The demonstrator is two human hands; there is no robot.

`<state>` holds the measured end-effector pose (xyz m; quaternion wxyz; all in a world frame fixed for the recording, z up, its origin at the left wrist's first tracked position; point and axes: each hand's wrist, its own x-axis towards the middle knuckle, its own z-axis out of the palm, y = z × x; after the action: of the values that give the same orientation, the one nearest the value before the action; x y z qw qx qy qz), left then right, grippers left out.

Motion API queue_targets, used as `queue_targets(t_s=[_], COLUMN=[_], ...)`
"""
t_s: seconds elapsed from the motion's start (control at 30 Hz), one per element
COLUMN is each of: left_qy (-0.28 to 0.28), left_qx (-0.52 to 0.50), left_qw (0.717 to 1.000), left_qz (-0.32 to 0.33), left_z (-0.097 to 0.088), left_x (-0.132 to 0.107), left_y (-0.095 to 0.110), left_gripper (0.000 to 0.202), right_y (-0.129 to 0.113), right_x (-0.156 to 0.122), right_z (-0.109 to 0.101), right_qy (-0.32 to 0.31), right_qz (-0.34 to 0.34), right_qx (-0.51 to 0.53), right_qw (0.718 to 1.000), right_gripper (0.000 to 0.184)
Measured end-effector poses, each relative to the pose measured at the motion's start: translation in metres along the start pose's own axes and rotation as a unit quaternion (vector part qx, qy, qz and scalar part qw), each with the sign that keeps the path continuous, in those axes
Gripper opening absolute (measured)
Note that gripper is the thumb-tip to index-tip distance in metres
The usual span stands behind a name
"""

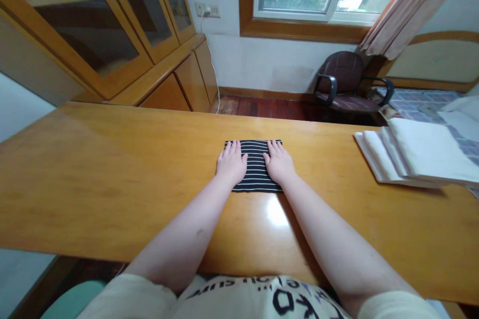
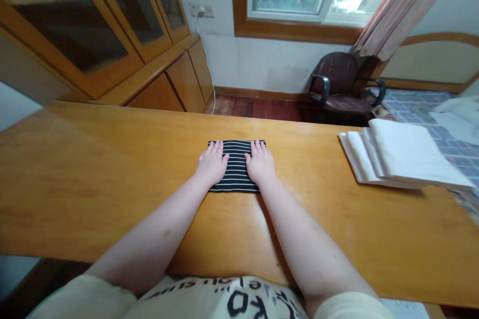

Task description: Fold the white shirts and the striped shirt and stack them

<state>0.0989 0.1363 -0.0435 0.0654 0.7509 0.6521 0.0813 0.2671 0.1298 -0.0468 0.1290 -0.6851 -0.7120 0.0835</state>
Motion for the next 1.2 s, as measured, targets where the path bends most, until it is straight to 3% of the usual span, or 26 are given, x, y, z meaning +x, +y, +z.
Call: queue_targets(t_s=[0.1, 0.2, 0.33, 0.4, 0.53, 0.73, 0.9, 1.0, 1.07, 1.2], left_qy=[-0.010, -0.008, 0.028, 0.014, 0.015, 0.031, 0.030, 0.035, 0.035, 0.042], left_qx=[0.023, 0.054, 0.027, 0.004, -0.001, 0.014, 0.014, 0.013, 0.010, 0.002], left_qw=[0.999, 0.996, 0.993, 0.991, 0.997, 0.999, 0.999, 0.999, 0.999, 0.999], left_qz=[-0.027, -0.076, 0.110, 0.134, 0.082, 0.023, 0.005, 0.006, 0.008, 0.007], left_z=[-0.009, -0.019, -0.013, -0.004, 0.006, -0.001, 0.000, 0.000, 0.000, 0.001], left_x=[0.008, 0.018, 0.022, 0.021, 0.019, 0.011, 0.005, 0.005, 0.005, 0.003], left_y=[0.004, 0.023, 0.056, 0.061, 0.044, 0.005, 0.003, 0.005, 0.005, 0.001], left_gripper=[0.061, 0.060, 0.052, 0.050, 0.052, 0.054, 0.054, 0.054, 0.053, 0.053], right_y=[0.009, 0.011, 0.009, 0.008, 0.007, 0.009, -0.002, -0.021, -0.030, -0.025], right_x=[-0.002, -0.001, -0.002, -0.002, -0.003, -0.003, -0.011, -0.023, -0.031, -0.039], right_z=[0.000, 0.002, 0.002, 0.000, -0.002, -0.001, -0.011, -0.015, -0.012, -0.004], right_qy=[-0.006, 0.001, -0.002, -0.007, -0.017, -0.016, 0.033, 0.061, 0.038, -0.008], right_qz=[-0.003, -0.001, 0.005, 0.016, 0.022, 0.014, 0.006, -0.093, -0.134, -0.127], right_qx=[0.002, -0.003, -0.003, 0.002, 0.004, 0.005, -0.035, -0.049, -0.035, -0.022], right_qw=[1.000, 1.000, 1.000, 1.000, 1.000, 1.000, 0.999, 0.993, 0.990, 0.992], right_gripper=[0.056, 0.056, 0.055, 0.054, 0.053, 0.053, 0.053, 0.054, 0.055, 0.058])
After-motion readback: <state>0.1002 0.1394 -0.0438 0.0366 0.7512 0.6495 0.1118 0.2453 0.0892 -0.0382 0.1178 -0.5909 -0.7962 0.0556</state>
